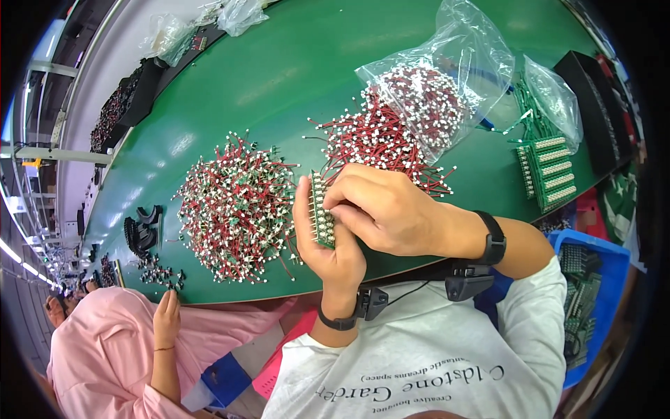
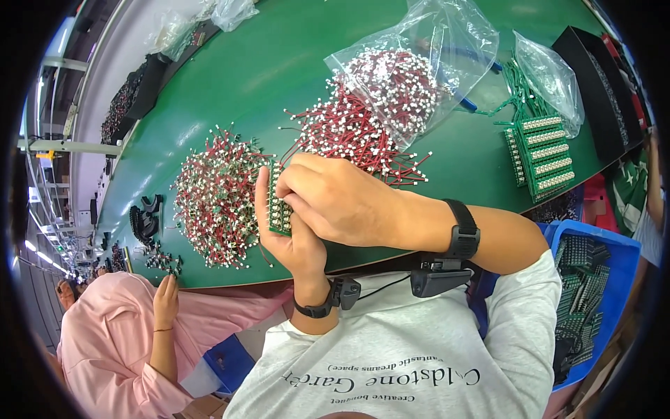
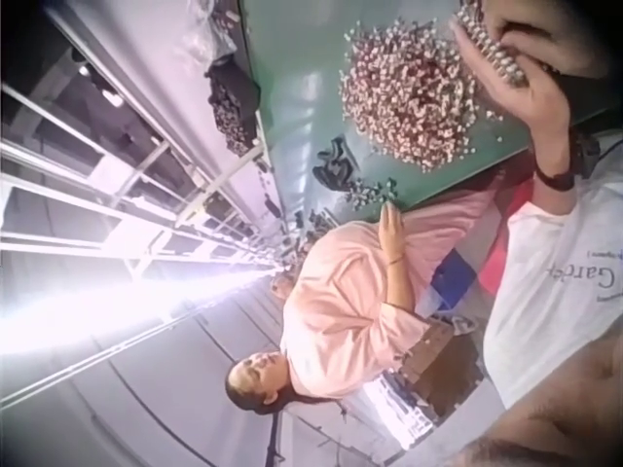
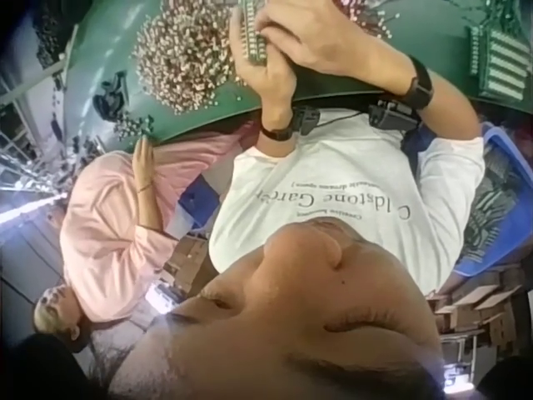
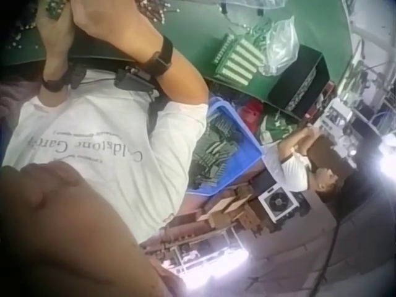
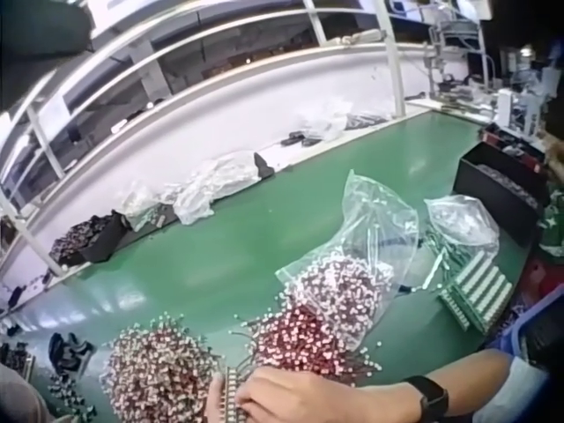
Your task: Manually inserting small electronic components into holes on green printed circuit boards at a factory assembly station.
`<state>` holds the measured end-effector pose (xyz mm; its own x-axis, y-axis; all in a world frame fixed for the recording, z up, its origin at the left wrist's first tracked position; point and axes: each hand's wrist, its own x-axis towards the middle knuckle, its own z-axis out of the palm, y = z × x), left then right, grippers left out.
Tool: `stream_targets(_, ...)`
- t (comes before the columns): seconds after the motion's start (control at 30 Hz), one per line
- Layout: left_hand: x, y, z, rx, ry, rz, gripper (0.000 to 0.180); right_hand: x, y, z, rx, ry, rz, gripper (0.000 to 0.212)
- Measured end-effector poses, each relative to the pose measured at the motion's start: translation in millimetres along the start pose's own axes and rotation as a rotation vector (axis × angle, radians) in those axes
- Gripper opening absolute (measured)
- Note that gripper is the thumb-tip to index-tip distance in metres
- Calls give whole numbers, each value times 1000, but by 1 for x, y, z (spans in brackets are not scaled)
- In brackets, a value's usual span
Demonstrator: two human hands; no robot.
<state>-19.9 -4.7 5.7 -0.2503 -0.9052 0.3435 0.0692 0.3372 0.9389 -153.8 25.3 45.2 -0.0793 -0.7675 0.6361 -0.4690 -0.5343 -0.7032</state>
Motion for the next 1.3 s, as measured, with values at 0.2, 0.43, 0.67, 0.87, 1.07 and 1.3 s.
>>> stream_targets(0.2,0,-3,0,85,-1,50,51,0,-3,-2,-10,-23,25,12)
stream_targets(0.43,-1,-7,2,83,36,55,51,0,-2,-4,-45,-28,-8,12)
stream_targets(0.67,1,-5,4,182,44,127,52,-2,-2,-2,-78,-1,-33,13)
stream_targets(0.87,0,-5,4,204,40,131,54,-3,-6,0,-113,3,14,15)
stream_targets(1.07,0,-3,4,199,25,118,55,-3,-5,0,-121,12,4,15)
stream_targets(1.3,8,5,-3,434,-73,293,53,-1,-3,-1,-167,35,-71,15)
